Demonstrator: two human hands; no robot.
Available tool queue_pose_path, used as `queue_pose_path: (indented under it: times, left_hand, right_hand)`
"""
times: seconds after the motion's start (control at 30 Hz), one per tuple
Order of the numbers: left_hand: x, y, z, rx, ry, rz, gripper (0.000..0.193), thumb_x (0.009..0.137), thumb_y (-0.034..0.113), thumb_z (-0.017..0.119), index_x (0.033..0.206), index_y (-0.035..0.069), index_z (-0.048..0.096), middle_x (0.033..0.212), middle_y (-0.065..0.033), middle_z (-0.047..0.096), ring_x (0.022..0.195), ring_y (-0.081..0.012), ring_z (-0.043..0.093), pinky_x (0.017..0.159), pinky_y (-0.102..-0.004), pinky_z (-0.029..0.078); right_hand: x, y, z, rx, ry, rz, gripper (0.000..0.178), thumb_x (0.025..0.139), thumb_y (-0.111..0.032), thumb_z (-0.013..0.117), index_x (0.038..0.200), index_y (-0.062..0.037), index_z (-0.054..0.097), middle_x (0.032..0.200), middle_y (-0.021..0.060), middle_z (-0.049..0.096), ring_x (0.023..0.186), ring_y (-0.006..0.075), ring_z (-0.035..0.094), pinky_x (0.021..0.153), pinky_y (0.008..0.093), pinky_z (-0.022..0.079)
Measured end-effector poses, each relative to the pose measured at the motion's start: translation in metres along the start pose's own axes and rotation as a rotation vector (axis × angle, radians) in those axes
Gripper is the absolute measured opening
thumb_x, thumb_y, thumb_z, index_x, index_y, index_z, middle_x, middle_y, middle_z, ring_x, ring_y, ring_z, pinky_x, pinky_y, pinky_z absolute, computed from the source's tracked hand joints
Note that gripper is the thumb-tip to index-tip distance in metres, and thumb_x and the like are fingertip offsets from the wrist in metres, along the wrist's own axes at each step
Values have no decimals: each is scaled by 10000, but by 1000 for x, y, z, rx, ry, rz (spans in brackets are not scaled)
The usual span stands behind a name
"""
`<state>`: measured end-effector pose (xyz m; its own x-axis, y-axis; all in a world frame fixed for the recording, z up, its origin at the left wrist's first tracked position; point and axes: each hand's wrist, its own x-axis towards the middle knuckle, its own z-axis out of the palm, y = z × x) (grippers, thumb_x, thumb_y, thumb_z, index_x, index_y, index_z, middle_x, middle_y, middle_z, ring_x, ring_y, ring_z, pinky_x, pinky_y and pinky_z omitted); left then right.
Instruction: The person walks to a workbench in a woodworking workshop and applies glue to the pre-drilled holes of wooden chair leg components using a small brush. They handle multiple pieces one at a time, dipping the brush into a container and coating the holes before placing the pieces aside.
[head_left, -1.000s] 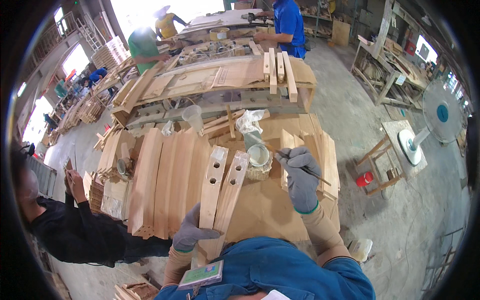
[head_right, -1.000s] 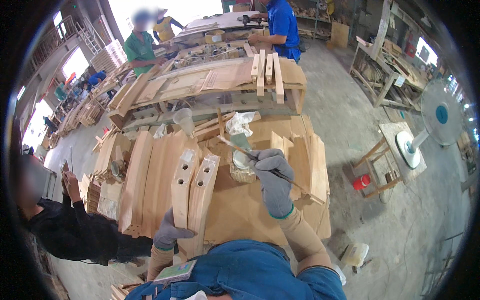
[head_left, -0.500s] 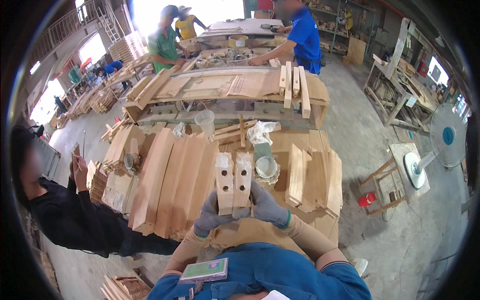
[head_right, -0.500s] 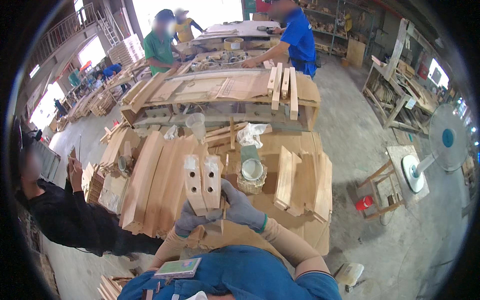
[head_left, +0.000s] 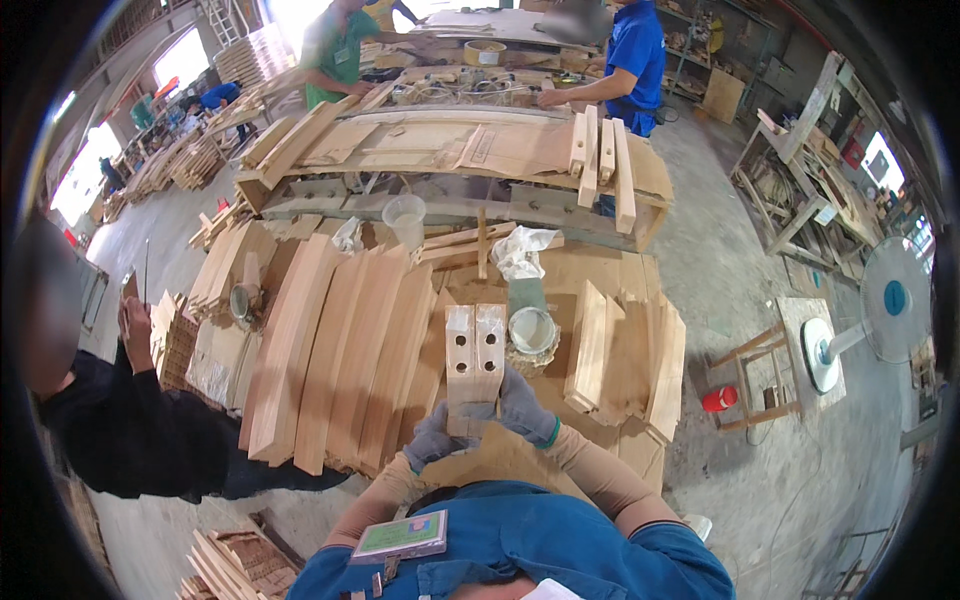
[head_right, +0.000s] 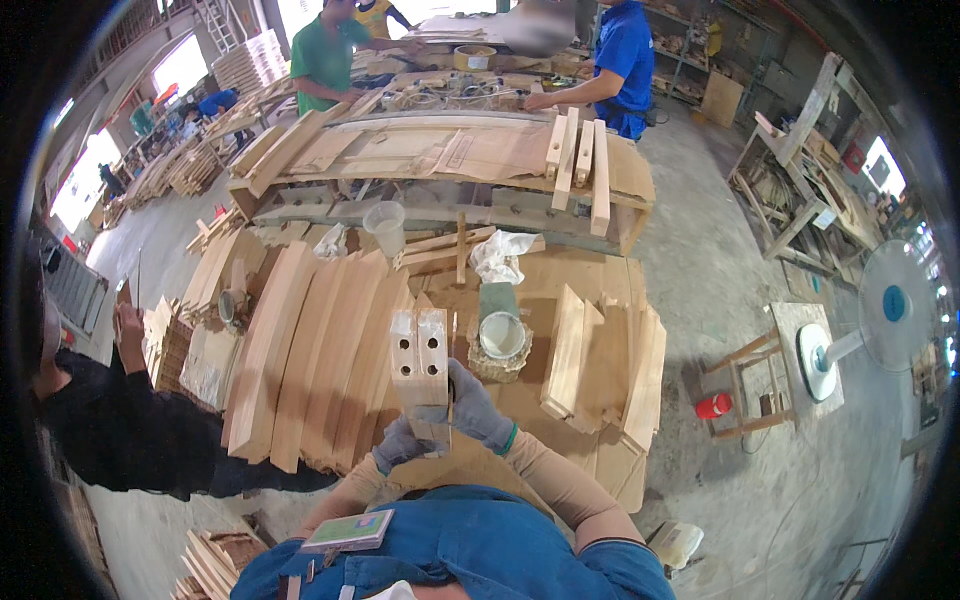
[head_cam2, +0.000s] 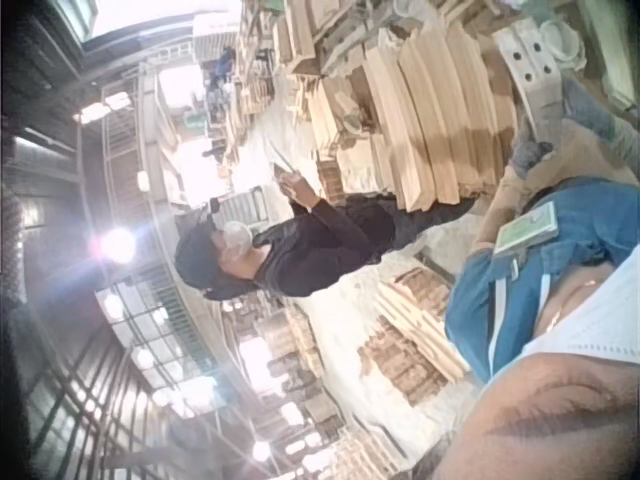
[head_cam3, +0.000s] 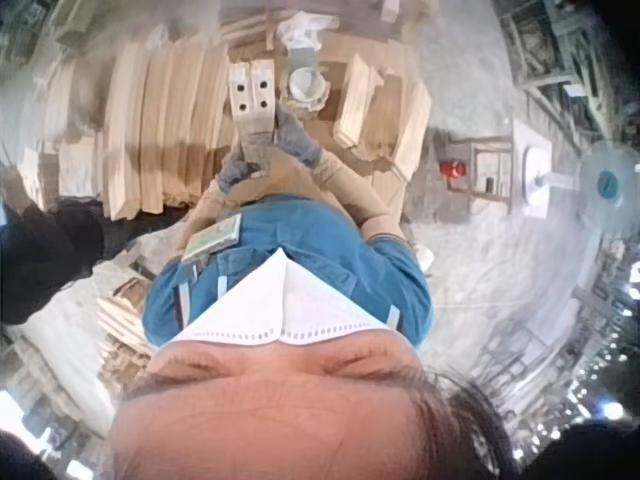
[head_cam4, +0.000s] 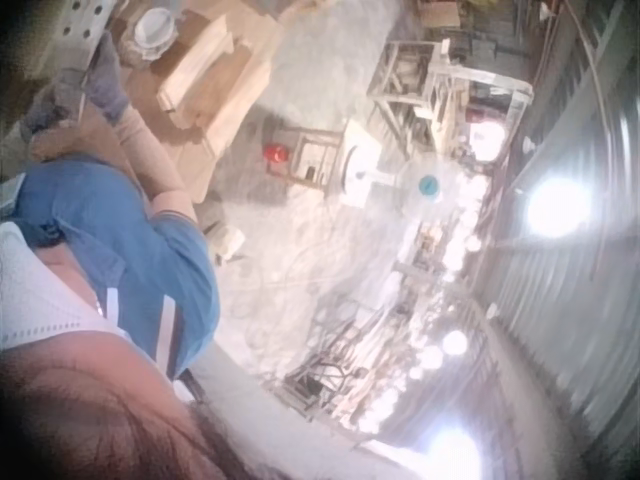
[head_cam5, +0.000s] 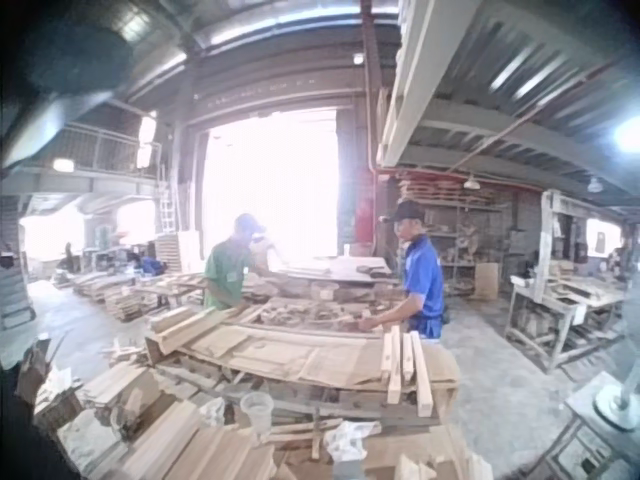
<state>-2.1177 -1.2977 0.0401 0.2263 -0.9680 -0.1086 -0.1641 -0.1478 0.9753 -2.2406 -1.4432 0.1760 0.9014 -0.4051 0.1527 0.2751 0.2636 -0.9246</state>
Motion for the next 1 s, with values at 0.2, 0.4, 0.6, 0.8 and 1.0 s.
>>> queue_pose_path:
  times: [0.2, 0.4, 0.6, 0.8, 1.0]
  left_hand:
    - [12, 64, -6, -214, 15, -46, 789, 666, 89, 814, 1320, 64, 374, 1241, -77, 514, 1133, -178, 503, 931, -339, 446]
    - [40, 92, -31, -305, 119, 115, 863, 641, 21, 803, 1369, 55, 341, 1278, -60, 481, 1148, -169, 485, 949, -342, 435]
    - [124, 179, -79, -472, 129, -163, 819, 616, -56, 760, 1341, 22, 387, 1210, -57, 537, 1125, -172, 512, 931, -315, 447]
    - [270, 221, -108, -371, 46, -79, 510, 770, 101, 675, 1236, 12, 489, 1051, -63, 601, 897, -142, 596, 799, -288, 499]
    - [388, 202, -88, -500, -11, -81, 448, 810, 226, 669, 1163, -7, 520, 1013, -90, 604, 852, -165, 619, 738, -281, 517]
  right_hand:
    - [26, -39, -19, -171, 81, 31, 613, 739, -151, 772, 1246, -45, 444, 1181, 46, 543, 1068, 128, 520, 930, 293, 434]
    - [105, -101, -52, 67, 246, 76, 537, 782, -162, 738, 1234, -34, 477, 1088, 33, 593, 981, 110, 550, 846, 256, 457]
    - [188, -117, -125, 179, 448, -145, 387, 834, -148, 678, 1162, -44, 500, 942, -10, 535, 773, 68, 505, 660, 229, 441]
    - [184, -46, -156, -138, 381, -51, 505, 897, -207, 606, 1302, 18, 406, 1122, 78, 560, 1055, 148, 548, 893, 248, 451]
    - [200, -51, -180, 376, 414, 193, 485, 887, -241, 613, 1204, 82, 439, 1109, 121, 551, 860, 191, 624, 705, 280, 577]
